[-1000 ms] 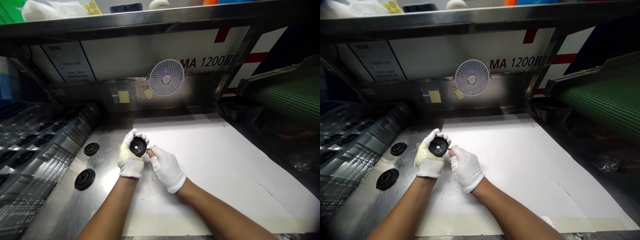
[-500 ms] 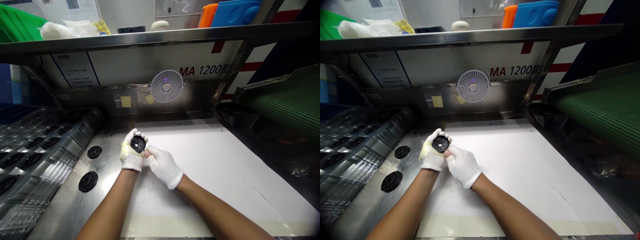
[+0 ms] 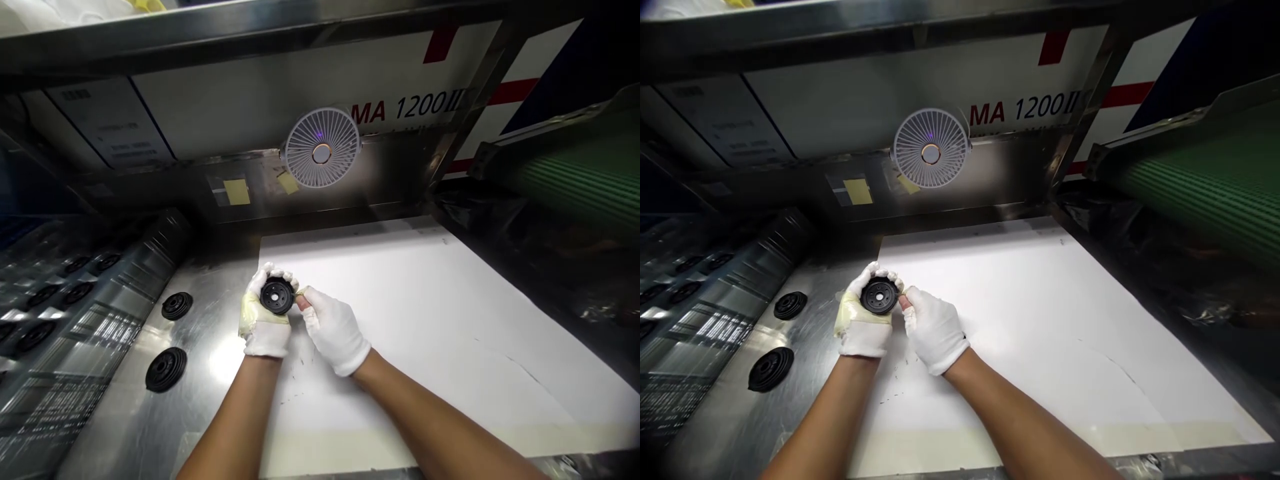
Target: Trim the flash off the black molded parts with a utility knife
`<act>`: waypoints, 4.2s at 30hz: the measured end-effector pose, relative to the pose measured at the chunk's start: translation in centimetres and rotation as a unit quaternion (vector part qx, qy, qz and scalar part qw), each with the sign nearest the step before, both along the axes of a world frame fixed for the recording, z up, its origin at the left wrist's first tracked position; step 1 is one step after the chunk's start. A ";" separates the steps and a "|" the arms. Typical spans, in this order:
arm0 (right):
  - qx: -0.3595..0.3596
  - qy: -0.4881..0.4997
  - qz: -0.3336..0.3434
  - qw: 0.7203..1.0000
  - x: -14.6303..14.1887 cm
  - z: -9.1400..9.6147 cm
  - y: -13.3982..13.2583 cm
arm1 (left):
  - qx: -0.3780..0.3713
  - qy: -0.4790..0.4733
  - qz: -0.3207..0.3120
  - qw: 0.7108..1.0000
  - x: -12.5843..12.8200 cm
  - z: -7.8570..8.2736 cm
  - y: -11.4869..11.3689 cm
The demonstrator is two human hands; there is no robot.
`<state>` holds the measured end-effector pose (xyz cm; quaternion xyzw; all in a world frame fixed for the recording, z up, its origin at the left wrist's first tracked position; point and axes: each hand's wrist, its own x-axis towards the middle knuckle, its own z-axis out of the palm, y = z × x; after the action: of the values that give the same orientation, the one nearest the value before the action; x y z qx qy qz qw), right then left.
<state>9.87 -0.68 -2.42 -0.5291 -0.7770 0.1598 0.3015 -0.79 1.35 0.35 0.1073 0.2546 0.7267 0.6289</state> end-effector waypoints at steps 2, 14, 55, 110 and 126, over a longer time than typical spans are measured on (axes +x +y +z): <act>-0.002 -0.013 -0.001 1.000 -0.2 0.0 0.0 | -0.001 -0.002 0.007 1.000 -0.1 0.0 0.0; 0.007 -0.029 0.011 0.999 -1.0 0.2 -0.9 | -0.013 -0.013 0.040 0.999 -0.2 -0.1 0.1; 0.032 -0.038 0.012 0.999 -1.2 0.3 -1.5 | -0.014 -0.033 -0.014 0.999 -1.2 -0.5 0.7; 0.024 -0.036 0.006 0.999 -1.1 0.6 -1.7 | 0.027 0.033 -0.001 0.999 -0.8 -0.3 0.0; 0.028 -0.034 0.013 0.999 -1.3 0.7 -1.9 | 0.011 0.031 0.039 0.999 -0.5 -0.1 0.0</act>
<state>8.60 -2.54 -1.68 -0.5153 -0.7977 0.1243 0.2876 -1.30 1.39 0.25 0.1263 0.2703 0.7498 0.5906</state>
